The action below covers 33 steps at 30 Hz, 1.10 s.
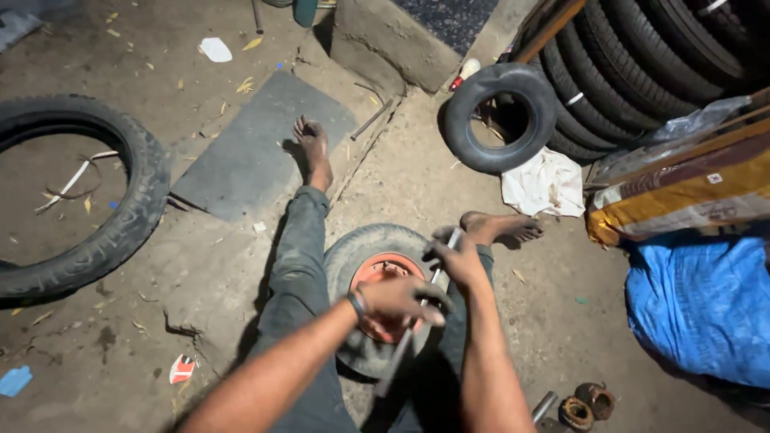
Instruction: The person sits on the ground with a small rubber-tired wheel across their lap and uses a metal pry bar to lever the tire bead away from the orange rim, repositioning the bar around the rim and working the tire edge repeatedly. They hold the wheel steady with their legs and hands while prying.
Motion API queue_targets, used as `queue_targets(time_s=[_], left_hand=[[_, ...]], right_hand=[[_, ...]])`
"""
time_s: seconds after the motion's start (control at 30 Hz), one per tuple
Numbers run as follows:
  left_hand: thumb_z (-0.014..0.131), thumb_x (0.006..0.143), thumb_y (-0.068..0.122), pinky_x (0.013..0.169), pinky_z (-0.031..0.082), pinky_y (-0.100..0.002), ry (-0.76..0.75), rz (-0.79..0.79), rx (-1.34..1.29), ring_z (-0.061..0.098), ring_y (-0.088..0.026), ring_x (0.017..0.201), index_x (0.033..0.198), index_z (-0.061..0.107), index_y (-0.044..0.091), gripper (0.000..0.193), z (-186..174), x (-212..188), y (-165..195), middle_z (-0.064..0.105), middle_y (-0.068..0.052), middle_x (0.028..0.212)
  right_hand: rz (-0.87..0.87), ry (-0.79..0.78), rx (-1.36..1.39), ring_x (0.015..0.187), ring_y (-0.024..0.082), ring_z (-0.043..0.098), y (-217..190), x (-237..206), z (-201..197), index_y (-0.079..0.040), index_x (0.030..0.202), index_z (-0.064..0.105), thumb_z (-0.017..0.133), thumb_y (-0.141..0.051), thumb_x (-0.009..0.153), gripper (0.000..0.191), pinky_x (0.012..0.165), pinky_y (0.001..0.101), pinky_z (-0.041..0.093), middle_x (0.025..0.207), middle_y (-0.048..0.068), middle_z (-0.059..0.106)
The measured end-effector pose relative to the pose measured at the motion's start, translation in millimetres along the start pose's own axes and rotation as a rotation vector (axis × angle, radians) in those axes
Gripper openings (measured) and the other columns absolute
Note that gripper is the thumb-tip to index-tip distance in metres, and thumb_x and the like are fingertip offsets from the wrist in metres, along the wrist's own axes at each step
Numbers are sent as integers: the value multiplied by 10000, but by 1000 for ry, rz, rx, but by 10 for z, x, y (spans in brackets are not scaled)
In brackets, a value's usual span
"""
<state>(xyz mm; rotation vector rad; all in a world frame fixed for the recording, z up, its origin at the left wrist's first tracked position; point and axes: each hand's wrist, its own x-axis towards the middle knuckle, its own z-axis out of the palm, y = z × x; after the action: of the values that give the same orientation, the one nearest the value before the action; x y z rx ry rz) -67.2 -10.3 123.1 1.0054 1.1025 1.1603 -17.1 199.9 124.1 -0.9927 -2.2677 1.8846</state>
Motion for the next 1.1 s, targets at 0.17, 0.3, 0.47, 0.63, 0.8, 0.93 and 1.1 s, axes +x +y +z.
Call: queue_targets(time_s=[0.17, 0.3, 0.47, 0.63, 0.8, 0.93, 1.1], left_hand=[[780, 684, 266, 797, 541, -463, 702, 328, 791, 671, -376, 854, 855, 688, 56, 286, 550, 217, -158, 686, -190, 840], [811, 718, 373, 774, 536, -479, 646, 421, 619, 676, -379, 861, 832, 680, 47, 369, 469, 351, -343, 714, -187, 875], [774, 778, 396, 856, 532, -465, 490, 250, 770, 692, -356, 927, 955, 715, 69, 376, 310, 453, -336, 731, -175, 977], [737, 791, 307, 832, 532, -461, 523, 276, 755, 685, -357, 926, 980, 727, 90, 288, 164, 429, -351, 701, -169, 979], [701, 804, 218, 808, 531, -458, 573, 250, 749, 678, -359, 925, 1005, 739, 110, 231, 73, 332, -462, 671, -163, 981], [672, 815, 147, 789, 530, -456, 619, 292, 730, 672, -360, 924, 1025, 748, 127, 225, 14, 217, -444, 647, -158, 983], [635, 828, 58, 765, 529, -452, 711, 443, 709, 666, -361, 923, 1051, 760, 147, 271, -55, 50, -329, 617, -152, 985]], right_hand=[[-193, -37, -1127, 921, 435, 685, -698, 135, 337, -50, 1059, 654, 690, -46, 742, 319, 781, 511, 548, 910, 245, 708], [-219, -58, -1180, 968, 452, 682, -895, -79, 543, -38, 1039, 645, 626, -12, 777, 264, 815, 543, 541, 950, 261, 707], [-284, -115, -1199, 935, 452, 679, -1007, -168, 641, -27, 1035, 621, 703, -67, 744, 305, 796, 547, 535, 919, 258, 706], [-503, -171, -1168, 940, 446, 684, -1344, -504, 1081, -31, 1041, 666, 760, -171, 745, 340, 801, 541, 540, 941, 242, 716], [-966, -141, -918, 983, 471, 611, -1343, -1437, 1649, -3, 839, 690, 840, -397, 723, 438, 867, 582, 454, 965, 275, 667], [-943, -17, -513, 1052, 413, 605, -940, -1868, 1710, -51, 859, 608, 820, -254, 827, 295, 974, 506, 450, 987, 180, 653], [-1050, 55, -436, 752, 322, 613, -458, -2050, 1426, -54, 758, 609, 886, -125, 753, 285, 824, 469, 482, 769, 106, 618]])
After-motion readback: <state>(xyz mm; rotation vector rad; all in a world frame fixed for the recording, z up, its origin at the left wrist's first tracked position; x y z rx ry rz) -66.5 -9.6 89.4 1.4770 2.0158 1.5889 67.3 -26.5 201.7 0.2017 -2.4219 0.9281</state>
